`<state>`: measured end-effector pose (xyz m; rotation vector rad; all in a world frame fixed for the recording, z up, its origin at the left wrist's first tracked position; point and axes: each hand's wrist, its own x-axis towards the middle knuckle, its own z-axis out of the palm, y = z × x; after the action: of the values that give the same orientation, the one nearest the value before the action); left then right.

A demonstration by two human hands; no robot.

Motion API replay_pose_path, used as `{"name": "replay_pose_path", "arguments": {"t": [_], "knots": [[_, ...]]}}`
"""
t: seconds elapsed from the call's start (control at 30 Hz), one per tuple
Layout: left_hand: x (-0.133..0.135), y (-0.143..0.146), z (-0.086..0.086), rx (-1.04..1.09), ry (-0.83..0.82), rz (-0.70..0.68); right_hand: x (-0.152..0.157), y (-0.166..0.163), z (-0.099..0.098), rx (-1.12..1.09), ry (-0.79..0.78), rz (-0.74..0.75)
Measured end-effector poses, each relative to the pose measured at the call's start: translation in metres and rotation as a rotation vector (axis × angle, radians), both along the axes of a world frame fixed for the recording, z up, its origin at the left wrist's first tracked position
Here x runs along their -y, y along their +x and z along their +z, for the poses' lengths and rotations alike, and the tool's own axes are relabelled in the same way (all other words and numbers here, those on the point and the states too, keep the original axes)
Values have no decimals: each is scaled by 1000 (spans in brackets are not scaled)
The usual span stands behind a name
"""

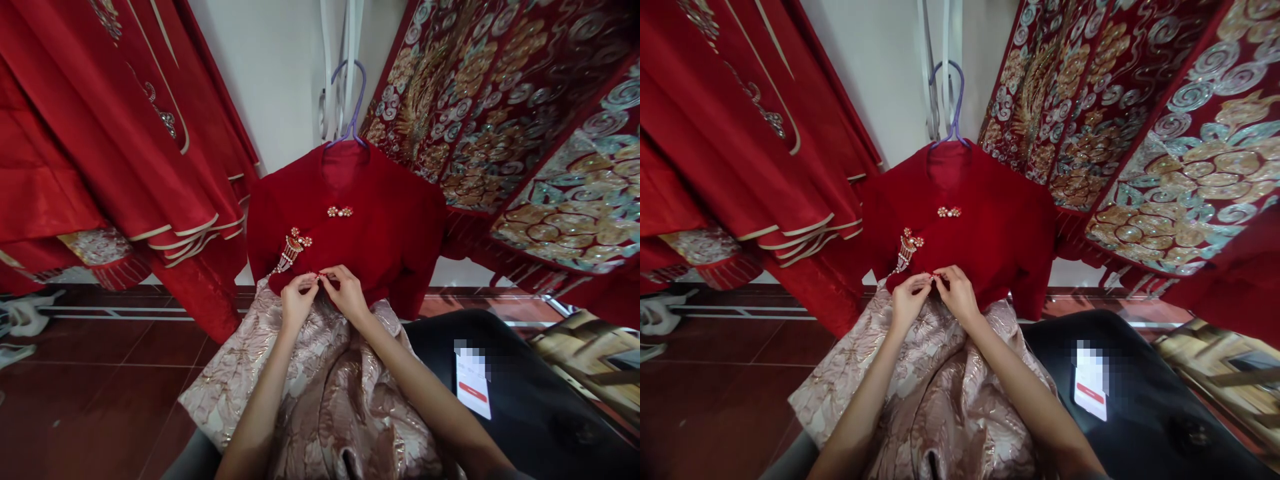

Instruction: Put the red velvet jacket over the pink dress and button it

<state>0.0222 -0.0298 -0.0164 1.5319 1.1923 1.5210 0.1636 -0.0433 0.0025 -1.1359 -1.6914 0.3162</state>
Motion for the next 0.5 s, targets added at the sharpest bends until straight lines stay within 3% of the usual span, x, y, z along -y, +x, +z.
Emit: {"name": "replay_pose_path", "arguments": {"t": [0.33, 0.5], "knots": [[-10, -8, 1, -47, -50, -102, -6, -1, -3, -74, -28, 39], [-5, -9, -1, -75, 10, -20, 0, 9, -4, -208, -183, 191]]}}
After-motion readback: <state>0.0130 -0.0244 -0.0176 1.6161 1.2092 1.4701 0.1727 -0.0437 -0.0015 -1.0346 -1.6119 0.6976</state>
